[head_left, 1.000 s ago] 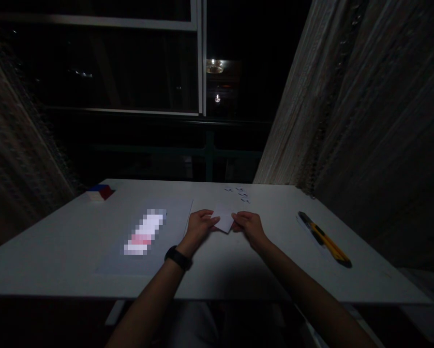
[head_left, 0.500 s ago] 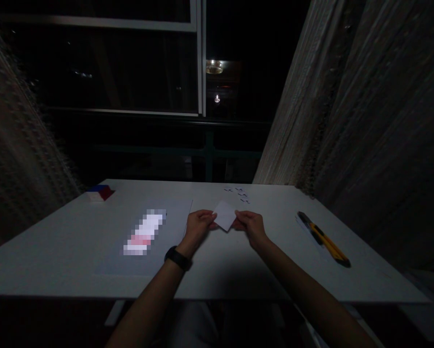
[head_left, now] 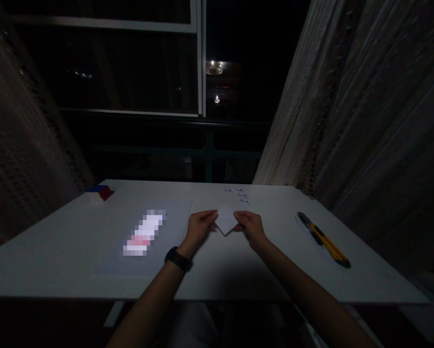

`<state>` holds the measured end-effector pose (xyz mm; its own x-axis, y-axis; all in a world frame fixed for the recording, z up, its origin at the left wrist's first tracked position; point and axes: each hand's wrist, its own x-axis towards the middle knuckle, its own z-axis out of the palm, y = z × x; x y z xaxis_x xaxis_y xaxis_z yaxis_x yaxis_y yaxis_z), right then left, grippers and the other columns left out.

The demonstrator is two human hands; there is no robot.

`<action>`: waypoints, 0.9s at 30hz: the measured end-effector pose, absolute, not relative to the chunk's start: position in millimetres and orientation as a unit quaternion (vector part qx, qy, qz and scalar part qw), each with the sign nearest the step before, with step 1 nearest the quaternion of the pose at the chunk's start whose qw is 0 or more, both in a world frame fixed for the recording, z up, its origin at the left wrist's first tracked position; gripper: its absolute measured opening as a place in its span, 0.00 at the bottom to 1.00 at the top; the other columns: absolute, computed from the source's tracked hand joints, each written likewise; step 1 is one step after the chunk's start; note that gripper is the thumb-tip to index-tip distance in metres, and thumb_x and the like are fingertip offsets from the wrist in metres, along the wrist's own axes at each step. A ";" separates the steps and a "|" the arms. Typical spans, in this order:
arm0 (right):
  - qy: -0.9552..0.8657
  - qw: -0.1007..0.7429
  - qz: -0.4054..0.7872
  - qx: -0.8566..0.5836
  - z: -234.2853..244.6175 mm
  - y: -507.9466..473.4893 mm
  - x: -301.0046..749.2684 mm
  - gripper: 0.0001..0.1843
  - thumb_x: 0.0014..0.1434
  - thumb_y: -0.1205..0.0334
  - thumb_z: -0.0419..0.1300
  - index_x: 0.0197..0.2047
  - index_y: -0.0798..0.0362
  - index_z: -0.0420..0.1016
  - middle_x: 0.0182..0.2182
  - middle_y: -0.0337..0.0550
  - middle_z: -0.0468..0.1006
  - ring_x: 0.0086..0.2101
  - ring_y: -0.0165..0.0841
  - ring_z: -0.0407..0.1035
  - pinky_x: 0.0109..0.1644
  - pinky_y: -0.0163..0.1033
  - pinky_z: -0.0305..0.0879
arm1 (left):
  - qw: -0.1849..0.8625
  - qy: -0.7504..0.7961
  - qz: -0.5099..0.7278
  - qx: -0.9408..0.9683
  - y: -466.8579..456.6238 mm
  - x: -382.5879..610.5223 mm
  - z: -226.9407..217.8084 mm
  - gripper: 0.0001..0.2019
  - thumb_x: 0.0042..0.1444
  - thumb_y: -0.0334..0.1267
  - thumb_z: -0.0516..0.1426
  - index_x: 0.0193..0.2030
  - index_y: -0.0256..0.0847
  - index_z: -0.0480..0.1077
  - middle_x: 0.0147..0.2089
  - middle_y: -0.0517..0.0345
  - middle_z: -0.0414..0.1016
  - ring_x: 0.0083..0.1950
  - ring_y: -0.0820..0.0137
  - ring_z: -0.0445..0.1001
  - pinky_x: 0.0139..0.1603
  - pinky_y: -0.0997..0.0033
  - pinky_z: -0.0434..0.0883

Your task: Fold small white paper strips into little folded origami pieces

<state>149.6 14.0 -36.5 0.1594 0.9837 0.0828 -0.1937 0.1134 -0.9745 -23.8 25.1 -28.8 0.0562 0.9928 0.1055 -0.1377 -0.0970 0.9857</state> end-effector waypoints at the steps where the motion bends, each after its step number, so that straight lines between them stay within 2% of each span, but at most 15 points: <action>1: -0.430 0.611 0.482 -0.458 -36.6 14.0 149.9 0.16 0.39 0.55 0.66 0.29 0.58 0.76 0.25 0.45 0.77 0.25 0.34 0.72 0.25 0.35 0.70 | 0.524 0.419 0.538 0.511 24.8 -23.9 -28.5 0.20 0.39 0.40 0.64 0.39 0.30 0.74 0.27 0.51 0.76 0.25 0.71 0.72 0.26 0.74 0.71; 6: -0.415 0.619 0.485 -0.459 -36.4 14.5 150.8 0.17 0.38 0.54 0.66 0.30 0.58 0.76 0.25 0.45 0.77 0.25 0.35 0.71 0.24 0.37 0.70 | 0.518 0.409 0.526 0.537 20.5 -22.5 -23.3 0.18 0.40 0.39 0.63 0.39 0.30 0.75 0.27 0.51 0.77 0.25 0.72 0.72 0.26 0.73 0.71; 14: -0.412 0.612 0.513 -0.438 -33.5 13.1 147.8 0.20 0.41 0.49 0.64 0.27 0.59 0.75 0.19 0.42 0.74 0.21 0.32 0.68 0.24 0.38 0.68 | 0.494 0.419 0.521 0.555 22.1 -23.2 -26.1 0.14 0.42 0.38 0.61 0.37 0.31 0.76 0.23 0.54 0.75 0.21 0.75 0.68 0.22 0.77 0.67; 20: -0.417 0.597 0.533 -0.431 -31.7 11.3 147.2 0.19 0.39 0.49 0.65 0.26 0.59 0.74 0.19 0.42 0.74 0.21 0.32 0.68 0.24 0.39 0.69 | 0.507 0.408 0.531 0.543 22.4 -23.6 -26.8 0.16 0.41 0.39 0.61 0.37 0.31 0.75 0.28 0.52 0.76 0.25 0.71 0.72 0.23 0.74 0.70; 27: -0.408 0.562 0.595 -0.404 -30.3 9.1 148.5 0.17 0.43 0.52 0.64 0.30 0.59 0.75 0.24 0.45 0.77 0.23 0.33 0.71 0.25 0.39 0.71 | 0.538 0.388 0.547 0.511 20.3 -22.4 -24.3 0.18 0.39 0.41 0.63 0.36 0.31 0.74 0.34 0.49 0.77 0.31 0.68 0.74 0.31 0.70 0.74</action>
